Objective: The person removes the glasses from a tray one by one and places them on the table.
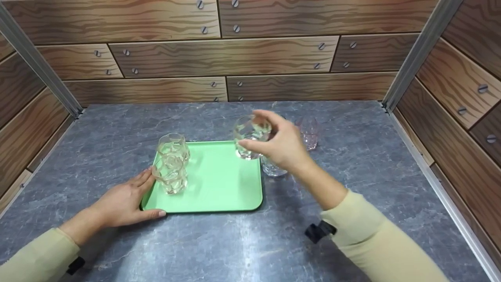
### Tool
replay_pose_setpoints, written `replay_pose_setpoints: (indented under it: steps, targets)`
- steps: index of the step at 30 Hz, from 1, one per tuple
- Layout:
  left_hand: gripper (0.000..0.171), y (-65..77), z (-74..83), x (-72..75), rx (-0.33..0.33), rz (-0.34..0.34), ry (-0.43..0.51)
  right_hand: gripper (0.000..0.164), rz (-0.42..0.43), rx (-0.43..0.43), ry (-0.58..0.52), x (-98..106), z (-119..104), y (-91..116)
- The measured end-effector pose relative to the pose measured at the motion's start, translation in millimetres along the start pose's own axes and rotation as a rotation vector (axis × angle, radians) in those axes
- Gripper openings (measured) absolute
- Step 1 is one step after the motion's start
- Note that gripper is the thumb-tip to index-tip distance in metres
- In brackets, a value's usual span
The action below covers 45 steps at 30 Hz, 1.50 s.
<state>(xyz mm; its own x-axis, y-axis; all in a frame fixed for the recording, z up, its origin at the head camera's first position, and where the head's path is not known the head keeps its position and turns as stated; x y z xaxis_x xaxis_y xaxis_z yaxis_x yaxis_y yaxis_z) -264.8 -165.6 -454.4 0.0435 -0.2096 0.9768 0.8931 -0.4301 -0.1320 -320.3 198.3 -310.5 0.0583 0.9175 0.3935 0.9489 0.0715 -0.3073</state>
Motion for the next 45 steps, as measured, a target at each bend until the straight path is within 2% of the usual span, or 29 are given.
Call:
replay_pose_setpoints:
  steps: [9,17,24,34,45]
  targets:
    - [0.125,1.1,-0.6,-1.2,0.002,0.006,0.0,0.074,0.051,0.028,0.036,44.1,5.4,1.0]
    - [0.125,0.5,0.4,-1.2,-0.001,0.01,-0.002,0.074,0.084,0.011,0.075,78.1,29.8,3.5]
    - [0.124,0.3,0.6,0.4,0.008,0.004,0.007,0.071,0.12,0.008,0.056,100.1,53.4,7.0]
    - [0.124,-0.5,0.1,0.0,0.005,-0.001,0.005,0.071,0.135,-0.029,0.067,111.5,93.1,15.2]
    - [0.125,-0.6,-0.7,-0.3,0.002,0.009,0.0,0.073,0.125,-0.048,0.078,107.4,123.6,21.2]
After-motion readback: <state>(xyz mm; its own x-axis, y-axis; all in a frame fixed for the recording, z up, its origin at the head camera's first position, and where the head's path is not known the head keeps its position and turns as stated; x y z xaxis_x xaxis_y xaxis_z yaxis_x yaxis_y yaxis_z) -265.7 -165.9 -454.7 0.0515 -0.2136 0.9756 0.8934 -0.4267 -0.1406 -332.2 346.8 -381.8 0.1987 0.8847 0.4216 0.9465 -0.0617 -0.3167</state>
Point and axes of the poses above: each hand's wrist, its own y-axis away from the middle knuckle, its own x-axis out of the back of the hand, z = x × y, the point moved 9 cm from there along -y, towards the middle knuckle, and after that the axes turned 10 degrees about z, right-handed, at the moved point
